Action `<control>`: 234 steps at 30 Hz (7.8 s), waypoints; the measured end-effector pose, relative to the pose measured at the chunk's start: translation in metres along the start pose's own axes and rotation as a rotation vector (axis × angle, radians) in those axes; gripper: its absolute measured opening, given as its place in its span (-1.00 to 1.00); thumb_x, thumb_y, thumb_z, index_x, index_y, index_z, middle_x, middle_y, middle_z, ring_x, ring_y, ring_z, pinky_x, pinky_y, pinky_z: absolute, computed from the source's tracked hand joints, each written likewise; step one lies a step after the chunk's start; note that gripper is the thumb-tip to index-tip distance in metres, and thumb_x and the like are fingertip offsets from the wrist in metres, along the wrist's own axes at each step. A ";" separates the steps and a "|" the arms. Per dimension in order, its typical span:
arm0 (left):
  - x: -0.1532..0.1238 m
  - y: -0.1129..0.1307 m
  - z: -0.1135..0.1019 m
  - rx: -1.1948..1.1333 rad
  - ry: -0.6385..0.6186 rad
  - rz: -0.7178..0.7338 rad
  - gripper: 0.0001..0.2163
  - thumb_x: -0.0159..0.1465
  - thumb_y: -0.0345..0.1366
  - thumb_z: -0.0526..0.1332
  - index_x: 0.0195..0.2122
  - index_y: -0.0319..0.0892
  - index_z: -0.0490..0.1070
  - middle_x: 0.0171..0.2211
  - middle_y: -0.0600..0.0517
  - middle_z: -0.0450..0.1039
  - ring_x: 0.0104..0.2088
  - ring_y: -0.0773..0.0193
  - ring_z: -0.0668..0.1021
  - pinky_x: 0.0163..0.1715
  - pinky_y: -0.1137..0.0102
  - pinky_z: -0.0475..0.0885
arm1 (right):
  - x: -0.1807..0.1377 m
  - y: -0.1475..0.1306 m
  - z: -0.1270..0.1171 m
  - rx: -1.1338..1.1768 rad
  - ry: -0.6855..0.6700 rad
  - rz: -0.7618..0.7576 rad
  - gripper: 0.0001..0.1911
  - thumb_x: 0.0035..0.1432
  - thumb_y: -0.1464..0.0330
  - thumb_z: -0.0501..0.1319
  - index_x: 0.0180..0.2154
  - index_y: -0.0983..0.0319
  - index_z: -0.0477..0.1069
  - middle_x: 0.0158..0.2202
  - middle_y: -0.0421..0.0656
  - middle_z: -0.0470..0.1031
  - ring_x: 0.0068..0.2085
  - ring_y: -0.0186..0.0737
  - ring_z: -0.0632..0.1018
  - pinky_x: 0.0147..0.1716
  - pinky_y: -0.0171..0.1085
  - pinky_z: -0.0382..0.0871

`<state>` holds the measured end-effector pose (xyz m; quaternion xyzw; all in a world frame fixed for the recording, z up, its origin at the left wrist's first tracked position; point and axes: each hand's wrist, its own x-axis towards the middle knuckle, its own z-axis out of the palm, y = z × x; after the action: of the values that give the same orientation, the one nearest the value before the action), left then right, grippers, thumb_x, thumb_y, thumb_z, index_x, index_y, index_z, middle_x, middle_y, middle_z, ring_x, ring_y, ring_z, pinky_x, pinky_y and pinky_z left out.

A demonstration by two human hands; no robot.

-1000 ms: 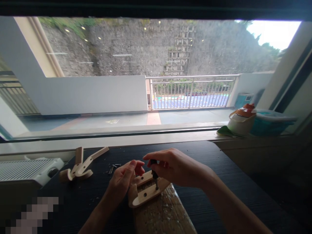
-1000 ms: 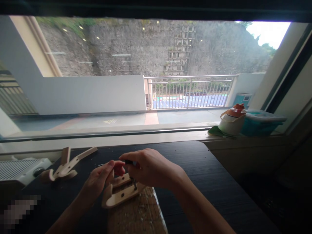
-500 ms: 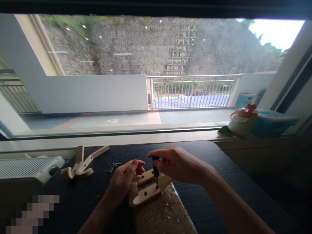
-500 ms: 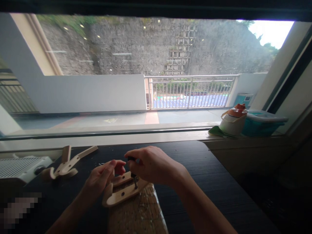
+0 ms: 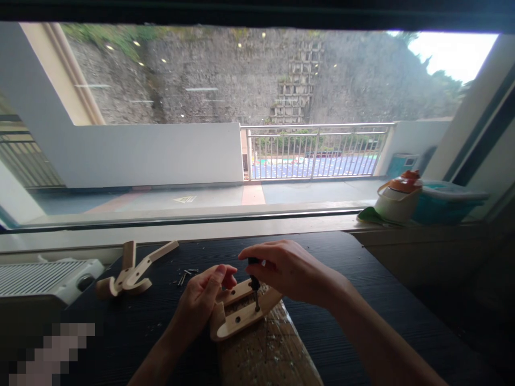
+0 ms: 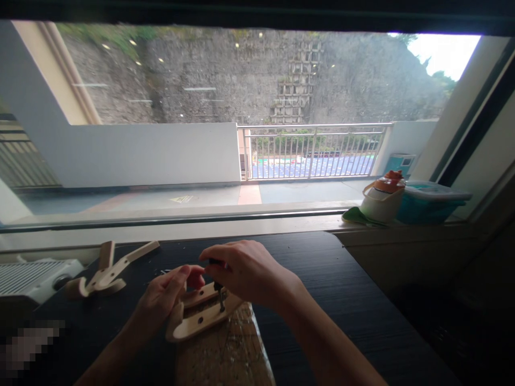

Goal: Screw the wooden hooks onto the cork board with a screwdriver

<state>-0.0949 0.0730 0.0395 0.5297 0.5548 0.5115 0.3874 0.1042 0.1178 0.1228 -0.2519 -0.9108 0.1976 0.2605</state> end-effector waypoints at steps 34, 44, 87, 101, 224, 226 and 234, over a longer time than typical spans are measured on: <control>-0.002 0.008 0.000 0.195 0.069 0.086 -0.59 0.17 0.07 0.06 -0.38 -0.15 0.53 -0.48 0.02 0.48 -0.42 0.24 0.51 -0.42 0.44 0.40 | 0.000 -0.001 -0.001 -0.005 -0.043 0.063 -0.68 0.20 0.25 0.09 -0.06 0.19 0.45 -0.35 -0.15 0.53 -0.40 -0.35 0.46 -0.42 -0.36 0.18; -0.002 0.007 0.001 0.199 0.066 0.076 -0.58 0.17 0.07 0.08 -0.37 -0.17 0.52 -0.48 0.01 0.52 -0.41 0.23 0.53 -0.39 0.44 0.41 | 0.000 -0.012 -0.002 0.069 -0.075 -0.035 -0.70 0.27 0.29 0.01 -0.26 0.23 0.50 -0.47 -0.21 0.46 -0.46 -0.42 0.35 -0.45 -0.40 0.11; 0.019 0.025 -0.004 0.137 0.004 0.140 -0.68 0.18 -0.02 0.14 -0.39 -0.17 0.53 -0.52 0.02 0.49 -0.42 0.24 0.50 -0.35 0.43 0.38 | -0.001 -0.006 0.004 0.012 -0.021 -0.041 -0.75 0.22 0.34 0.07 -0.17 0.17 0.49 -0.41 -0.21 0.48 -0.45 -0.43 0.36 -0.43 -0.39 0.11; 0.000 0.006 -0.037 -0.002 -0.533 -0.074 -0.45 0.04 -0.06 0.31 0.08 -0.03 0.33 -0.17 0.00 0.51 -0.14 0.10 0.50 -0.21 0.35 0.38 | 0.002 -0.002 0.006 0.042 -0.047 0.061 -0.69 0.20 0.25 0.10 -0.08 0.19 0.45 -0.51 -0.22 0.43 -0.50 -0.42 0.33 -0.48 -0.38 0.08; 0.004 -0.006 -0.002 -0.441 -0.107 -0.268 -0.78 0.04 -0.14 0.33 -0.40 -0.18 0.52 -0.52 0.07 0.46 -0.44 0.38 0.47 -0.39 0.54 0.37 | 0.000 -0.007 0.007 0.050 -0.064 -0.020 -0.79 0.18 0.41 0.08 -0.22 0.17 0.46 -0.47 -0.28 0.46 -0.52 -0.48 0.29 -0.46 -0.42 0.10; 0.004 -0.005 -0.002 -0.421 -0.106 -0.249 -0.78 0.06 -0.14 0.31 -0.39 -0.20 0.53 -0.52 0.07 0.45 -0.43 0.38 0.46 -0.35 0.54 0.37 | 0.001 -0.004 0.007 0.017 -0.038 -0.006 -0.81 0.19 0.38 0.09 -0.24 0.17 0.47 -0.49 -0.28 0.45 -0.52 -0.48 0.30 -0.47 -0.41 0.08; 0.003 -0.004 -0.002 -0.403 -0.102 -0.251 -0.75 0.08 -0.12 0.30 -0.35 -0.20 0.54 -0.51 0.06 0.47 -0.40 0.36 0.47 -0.30 0.51 0.38 | 0.001 -0.001 0.009 -0.119 0.005 0.067 -0.81 0.18 0.29 0.12 -0.29 0.21 0.48 -0.50 -0.22 0.48 -0.49 -0.41 0.40 -0.47 -0.37 0.07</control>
<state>-0.0978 0.0762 0.0359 0.3939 0.4828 0.5322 0.5731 0.0979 0.1159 0.1168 -0.2979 -0.9113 0.1513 0.2405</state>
